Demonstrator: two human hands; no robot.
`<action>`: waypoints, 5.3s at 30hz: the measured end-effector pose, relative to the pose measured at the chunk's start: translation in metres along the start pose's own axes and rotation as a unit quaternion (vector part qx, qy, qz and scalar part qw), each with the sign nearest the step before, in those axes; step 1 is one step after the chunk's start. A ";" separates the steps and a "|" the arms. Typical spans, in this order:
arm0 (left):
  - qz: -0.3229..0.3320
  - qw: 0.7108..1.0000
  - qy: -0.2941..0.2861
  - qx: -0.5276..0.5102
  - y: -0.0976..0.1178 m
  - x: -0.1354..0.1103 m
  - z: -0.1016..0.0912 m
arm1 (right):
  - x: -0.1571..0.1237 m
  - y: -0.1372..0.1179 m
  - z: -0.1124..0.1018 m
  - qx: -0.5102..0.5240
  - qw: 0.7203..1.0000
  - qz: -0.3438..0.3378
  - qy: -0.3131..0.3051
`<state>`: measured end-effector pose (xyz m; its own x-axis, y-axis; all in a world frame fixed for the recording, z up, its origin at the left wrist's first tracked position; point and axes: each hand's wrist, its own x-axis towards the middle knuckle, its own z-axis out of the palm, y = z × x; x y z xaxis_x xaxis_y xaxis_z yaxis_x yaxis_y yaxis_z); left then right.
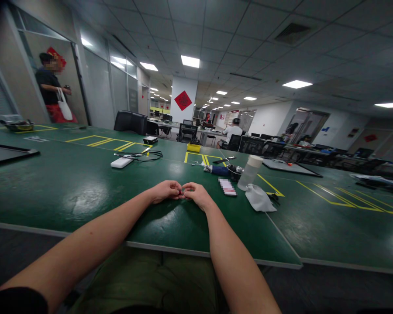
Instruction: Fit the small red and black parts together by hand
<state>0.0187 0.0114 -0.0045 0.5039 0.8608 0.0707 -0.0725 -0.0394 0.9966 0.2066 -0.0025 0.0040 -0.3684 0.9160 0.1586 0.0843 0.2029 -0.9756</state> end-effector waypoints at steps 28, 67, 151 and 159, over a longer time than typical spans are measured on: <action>0.039 0.998 -0.010 0.053 -0.001 0.001 -0.001 | 0.001 0.003 -0.003 -0.035 0.999 -0.033 0.015; -0.013 0.992 -0.048 -0.119 0.016 -0.007 0.004 | 0.005 0.004 -0.002 -0.129 0.987 -0.085 -0.035; -0.268 0.588 0.320 0.693 0.044 -0.200 -0.240 | 0.001 -0.003 -0.003 -0.107 0.993 0.005 -0.040; -0.061 0.717 0.186 0.669 0.031 -0.070 -0.101 | 0.001 0.003 -0.005 -0.112 0.993 0.009 -0.036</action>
<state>-0.1060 0.0011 0.0172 0.1547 0.9650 0.2116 0.9683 -0.1906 0.1617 0.2108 0.0010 0.0023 -0.4297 0.8945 0.1232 0.2924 0.2670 -0.9183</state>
